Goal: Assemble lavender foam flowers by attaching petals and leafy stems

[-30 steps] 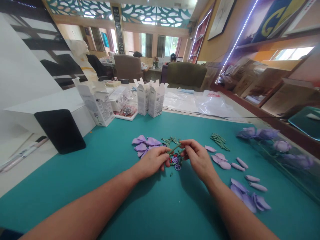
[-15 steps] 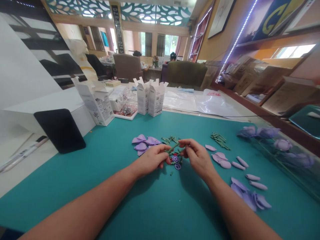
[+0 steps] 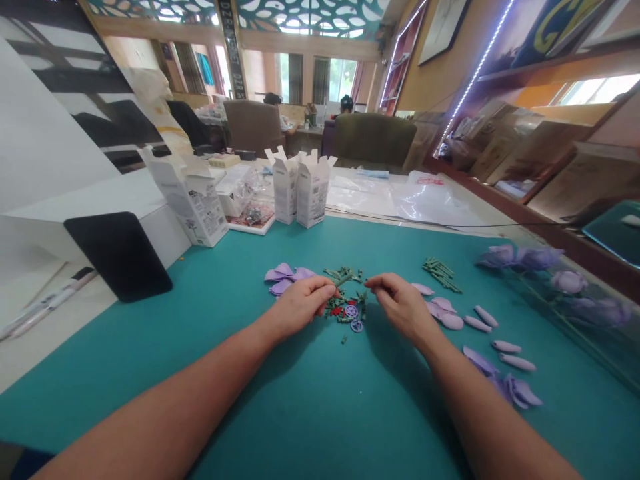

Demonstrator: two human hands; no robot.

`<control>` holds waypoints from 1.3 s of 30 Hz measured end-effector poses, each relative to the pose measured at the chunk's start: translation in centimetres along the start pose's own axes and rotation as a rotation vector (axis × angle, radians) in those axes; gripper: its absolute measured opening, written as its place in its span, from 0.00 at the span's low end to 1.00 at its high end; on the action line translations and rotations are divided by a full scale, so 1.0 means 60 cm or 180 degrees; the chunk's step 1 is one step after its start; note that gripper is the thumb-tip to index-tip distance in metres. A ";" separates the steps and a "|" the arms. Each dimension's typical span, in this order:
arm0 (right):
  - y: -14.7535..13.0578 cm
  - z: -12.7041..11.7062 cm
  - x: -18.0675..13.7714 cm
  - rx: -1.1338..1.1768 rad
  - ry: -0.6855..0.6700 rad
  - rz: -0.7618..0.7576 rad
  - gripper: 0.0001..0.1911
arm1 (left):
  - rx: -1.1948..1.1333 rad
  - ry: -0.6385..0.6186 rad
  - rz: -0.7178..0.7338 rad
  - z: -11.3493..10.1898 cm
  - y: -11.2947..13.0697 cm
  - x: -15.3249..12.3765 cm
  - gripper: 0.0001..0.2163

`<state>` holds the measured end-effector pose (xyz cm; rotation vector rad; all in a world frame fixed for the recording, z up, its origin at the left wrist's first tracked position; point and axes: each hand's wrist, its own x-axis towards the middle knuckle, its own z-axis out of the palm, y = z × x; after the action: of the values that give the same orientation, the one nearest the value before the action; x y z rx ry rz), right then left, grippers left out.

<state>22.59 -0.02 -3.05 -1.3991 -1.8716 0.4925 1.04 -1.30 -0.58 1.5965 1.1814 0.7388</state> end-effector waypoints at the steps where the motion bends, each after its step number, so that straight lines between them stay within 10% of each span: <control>1: -0.004 0.001 -0.002 -0.0211 -0.0149 -0.0134 0.14 | 0.0020 0.0020 0.0012 -0.001 -0.001 0.001 0.15; 7: -0.009 0.010 -0.013 -0.1187 -0.1024 -0.0488 0.17 | 0.0063 0.0169 0.0015 -0.002 -0.003 0.004 0.15; 39: 0.007 0.016 -0.001 -0.1916 -0.0886 -0.0329 0.13 | 0.0170 0.0079 0.0172 0.004 -0.010 0.005 0.13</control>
<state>22.15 0.17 -3.97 -1.6582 -2.4364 0.0641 1.14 -1.09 -1.23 1.6733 1.1886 0.7695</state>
